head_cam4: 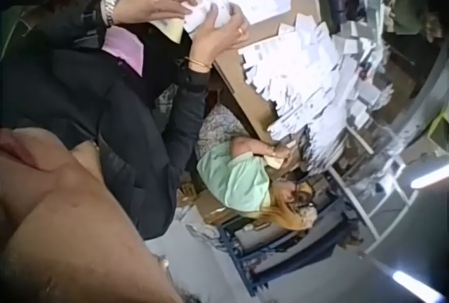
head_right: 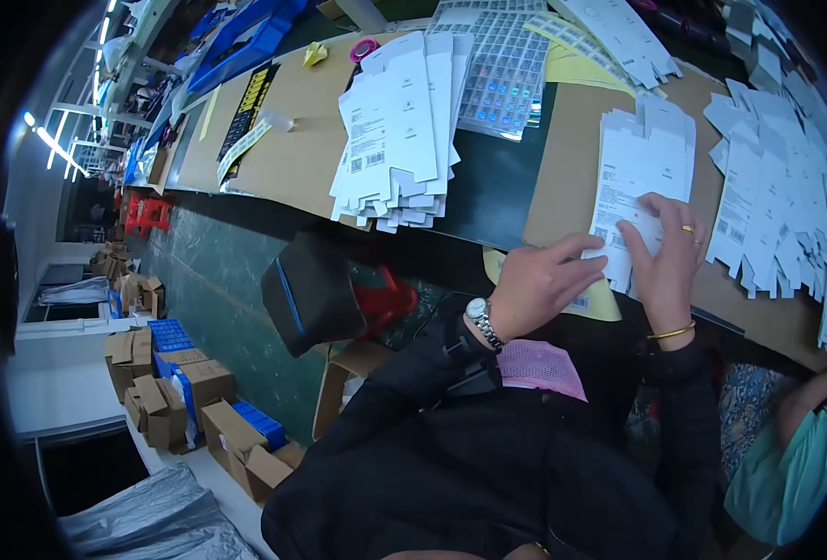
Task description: The person picks up a flat cardboard box and a yellow sheet of stickers, peels a barcode sticker from the sheet, and presses it onto the box. They then pick up a small holographic sticker from a grid and apply it to the same box before setting it aside.
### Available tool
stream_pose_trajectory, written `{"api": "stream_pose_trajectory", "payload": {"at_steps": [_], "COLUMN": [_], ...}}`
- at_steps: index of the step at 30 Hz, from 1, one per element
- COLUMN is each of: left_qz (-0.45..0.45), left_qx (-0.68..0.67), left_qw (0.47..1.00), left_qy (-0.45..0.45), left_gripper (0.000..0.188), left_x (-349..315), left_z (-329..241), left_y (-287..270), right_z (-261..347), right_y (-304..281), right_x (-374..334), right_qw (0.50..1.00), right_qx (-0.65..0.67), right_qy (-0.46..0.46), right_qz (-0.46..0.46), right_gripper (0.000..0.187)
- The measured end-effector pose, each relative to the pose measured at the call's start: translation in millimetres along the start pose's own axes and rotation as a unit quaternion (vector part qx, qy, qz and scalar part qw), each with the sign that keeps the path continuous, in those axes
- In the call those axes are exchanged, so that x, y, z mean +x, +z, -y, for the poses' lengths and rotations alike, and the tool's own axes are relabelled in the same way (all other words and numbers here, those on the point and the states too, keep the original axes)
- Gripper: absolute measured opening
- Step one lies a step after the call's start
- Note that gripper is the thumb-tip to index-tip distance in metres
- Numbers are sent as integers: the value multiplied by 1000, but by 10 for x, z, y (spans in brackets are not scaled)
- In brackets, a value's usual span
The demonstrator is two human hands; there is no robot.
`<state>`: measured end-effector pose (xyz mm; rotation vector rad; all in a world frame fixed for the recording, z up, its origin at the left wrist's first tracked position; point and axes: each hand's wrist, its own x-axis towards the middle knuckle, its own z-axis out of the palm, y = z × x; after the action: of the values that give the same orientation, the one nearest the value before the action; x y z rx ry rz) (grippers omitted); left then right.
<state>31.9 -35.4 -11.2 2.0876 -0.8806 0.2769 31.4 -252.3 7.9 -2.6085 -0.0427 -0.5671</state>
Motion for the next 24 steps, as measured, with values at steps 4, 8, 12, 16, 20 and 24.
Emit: {"api": "stream_pose_trajectory", "payload": {"at_steps": [4,8,12,16,20,24], "left_qz": [-3,-27,0,13,17,15], "left_qx": [-22,-13,-15,18,52,63], "left_qw": [1000,993,993,997,996,995], "left_qy": [-12,-113,-116,-78,-69,-75], "left_gripper": [23,36,41,43,44,44], "left_x": [25,75,41,65,29,6], "left_z": [35,-48,24,-22,-73,-84], "left_y": [76,-76,67,79,77,80], "right_z": [-191,-151,-173,-100,8,18], "right_y": [65,-75,-221,-270,-258,-285], "right_x": [-53,-181,-457,-618,-607,-585], "right_qw": [995,987,985,984,985,978], "right_qx": [77,62,67,78,78,117], "right_qy": [12,82,134,130,99,120], "right_qz": [-61,-122,-84,-97,-122,-124], "right_gripper": [43,39,39,41,45,44]}}
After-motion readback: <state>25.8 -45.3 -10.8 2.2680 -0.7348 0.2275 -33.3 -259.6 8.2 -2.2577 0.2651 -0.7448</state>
